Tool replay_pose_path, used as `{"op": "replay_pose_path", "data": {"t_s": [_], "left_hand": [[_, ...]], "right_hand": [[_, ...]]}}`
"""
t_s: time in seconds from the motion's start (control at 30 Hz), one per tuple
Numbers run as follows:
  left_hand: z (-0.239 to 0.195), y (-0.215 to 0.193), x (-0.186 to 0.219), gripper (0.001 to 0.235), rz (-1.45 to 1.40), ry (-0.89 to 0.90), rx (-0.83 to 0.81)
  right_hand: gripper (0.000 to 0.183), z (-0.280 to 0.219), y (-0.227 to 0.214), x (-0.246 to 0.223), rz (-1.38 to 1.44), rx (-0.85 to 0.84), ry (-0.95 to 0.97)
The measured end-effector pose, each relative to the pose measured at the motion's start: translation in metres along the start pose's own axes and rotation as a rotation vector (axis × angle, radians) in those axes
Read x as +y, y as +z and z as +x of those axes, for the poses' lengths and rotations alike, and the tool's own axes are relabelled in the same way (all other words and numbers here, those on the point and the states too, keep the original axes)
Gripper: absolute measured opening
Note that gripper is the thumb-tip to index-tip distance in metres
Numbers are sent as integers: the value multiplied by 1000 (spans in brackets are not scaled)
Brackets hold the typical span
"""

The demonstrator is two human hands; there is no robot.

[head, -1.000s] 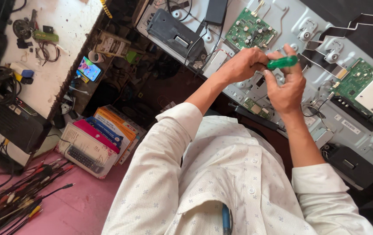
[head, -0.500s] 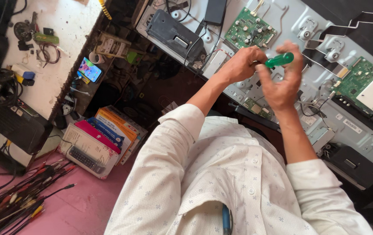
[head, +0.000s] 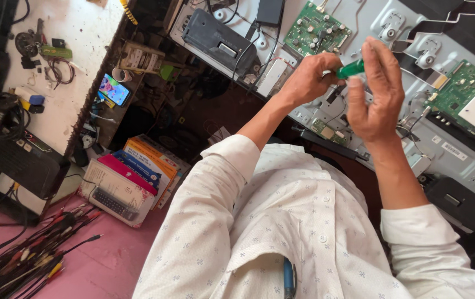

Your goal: The person uses a green screwdriver to loosen and remove screws from a black plastic cover on the back of a disassembled television. After removing the screws, the person detaches the cover and sets it aside.

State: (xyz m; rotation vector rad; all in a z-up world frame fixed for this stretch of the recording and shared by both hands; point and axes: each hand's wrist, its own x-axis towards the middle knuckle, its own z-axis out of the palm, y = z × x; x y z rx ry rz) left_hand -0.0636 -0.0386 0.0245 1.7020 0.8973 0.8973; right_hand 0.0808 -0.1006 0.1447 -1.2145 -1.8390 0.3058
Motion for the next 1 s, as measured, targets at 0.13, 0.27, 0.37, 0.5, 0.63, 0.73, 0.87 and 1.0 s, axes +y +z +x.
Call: {"op": "replay_pose_path", "data": {"t_s": [0.13,0.27,0.37,0.5,0.63,0.73,0.87,1.0], "left_hand": [[-2,-3,-6,11,-151,-71,-128],[-3,-6,-11,10,-12,-70,-219],[-3,-10,-9,27,-196,-64,-102],[-5,-14,-6,22,-255,-106,-26],[-16,-26,-2,28,-248,-144,100],[-33,-33,4,25,-240,-187,142],[-55,-37,16,27,-185,-332,82],[-76,-35,20,29,-94,-384,-9]], "right_hand": [[28,-10,-3,6,-102,-55,9],[33,-15,-4,21,-15,39,53],[32,-8,-1,24,-42,66,-76],[21,-1,-4,13,-42,93,-31],[28,4,-4,4,-179,73,-104],[23,-1,-2,5,10,-4,23],[37,-2,3,16,-145,99,80],[28,-12,9,15,-9,42,106]]}}
